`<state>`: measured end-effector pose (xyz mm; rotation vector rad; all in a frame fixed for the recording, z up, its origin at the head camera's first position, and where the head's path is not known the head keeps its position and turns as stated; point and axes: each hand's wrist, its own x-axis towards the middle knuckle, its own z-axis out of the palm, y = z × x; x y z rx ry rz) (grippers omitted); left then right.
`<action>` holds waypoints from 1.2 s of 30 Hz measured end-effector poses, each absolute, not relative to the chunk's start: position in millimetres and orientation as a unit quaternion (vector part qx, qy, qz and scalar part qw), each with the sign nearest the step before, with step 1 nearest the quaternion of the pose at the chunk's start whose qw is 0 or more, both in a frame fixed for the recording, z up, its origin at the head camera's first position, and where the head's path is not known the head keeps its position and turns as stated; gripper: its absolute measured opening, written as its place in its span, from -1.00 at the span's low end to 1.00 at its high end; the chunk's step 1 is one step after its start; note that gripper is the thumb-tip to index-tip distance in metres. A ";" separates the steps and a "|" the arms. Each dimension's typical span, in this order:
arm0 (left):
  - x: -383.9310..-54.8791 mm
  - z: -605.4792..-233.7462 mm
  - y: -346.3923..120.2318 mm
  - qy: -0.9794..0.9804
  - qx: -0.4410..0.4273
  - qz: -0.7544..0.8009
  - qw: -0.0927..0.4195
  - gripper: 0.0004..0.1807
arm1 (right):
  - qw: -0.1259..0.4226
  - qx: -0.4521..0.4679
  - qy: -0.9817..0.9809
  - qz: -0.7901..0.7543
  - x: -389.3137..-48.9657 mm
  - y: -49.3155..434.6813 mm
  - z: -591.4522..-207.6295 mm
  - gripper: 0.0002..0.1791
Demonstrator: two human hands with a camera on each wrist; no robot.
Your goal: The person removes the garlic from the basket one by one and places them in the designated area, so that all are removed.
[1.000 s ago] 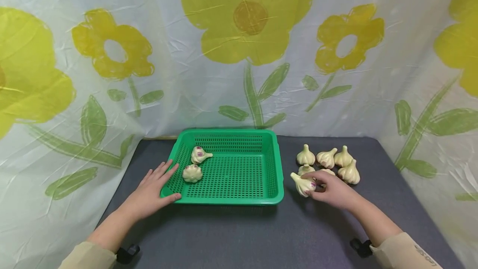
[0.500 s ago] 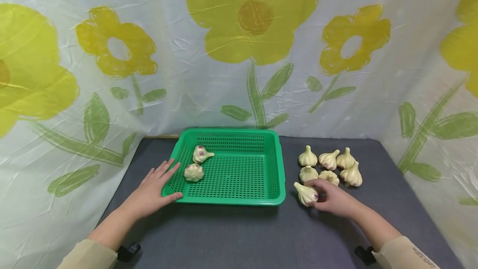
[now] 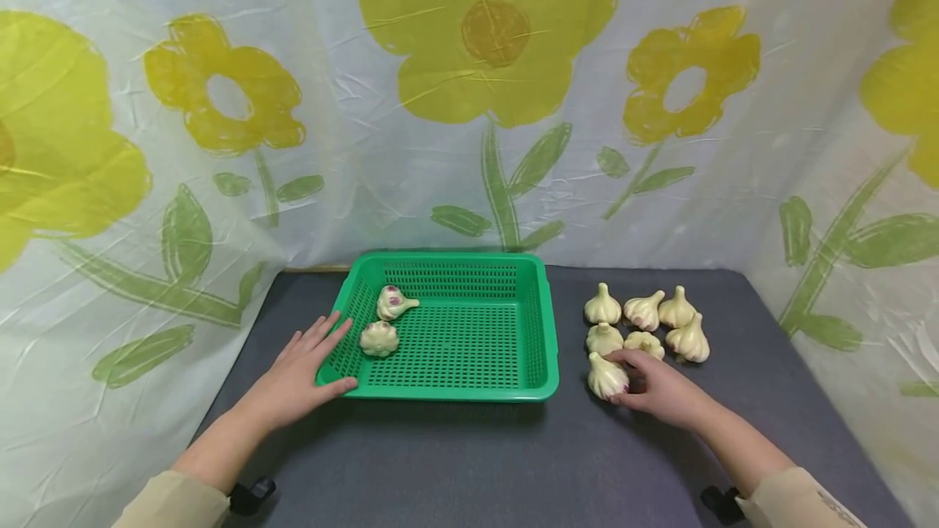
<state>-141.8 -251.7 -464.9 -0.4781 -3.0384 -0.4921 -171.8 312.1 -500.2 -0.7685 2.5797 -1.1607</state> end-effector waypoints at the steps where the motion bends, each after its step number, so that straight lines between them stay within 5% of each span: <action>1: -141.7 -465.0 -251.8 -0.975 -0.153 -0.158 0.014 0.09 | 0.100 -0.258 0.880 -0.387 -171.1 312.7 -500.3 -0.34; 36: -142.1 -466.3 -251.2 -0.975 -0.152 -0.164 0.014 0.08 | 0.069 -0.173 0.925 -0.332 -159.9 322.8 -486.1 -0.35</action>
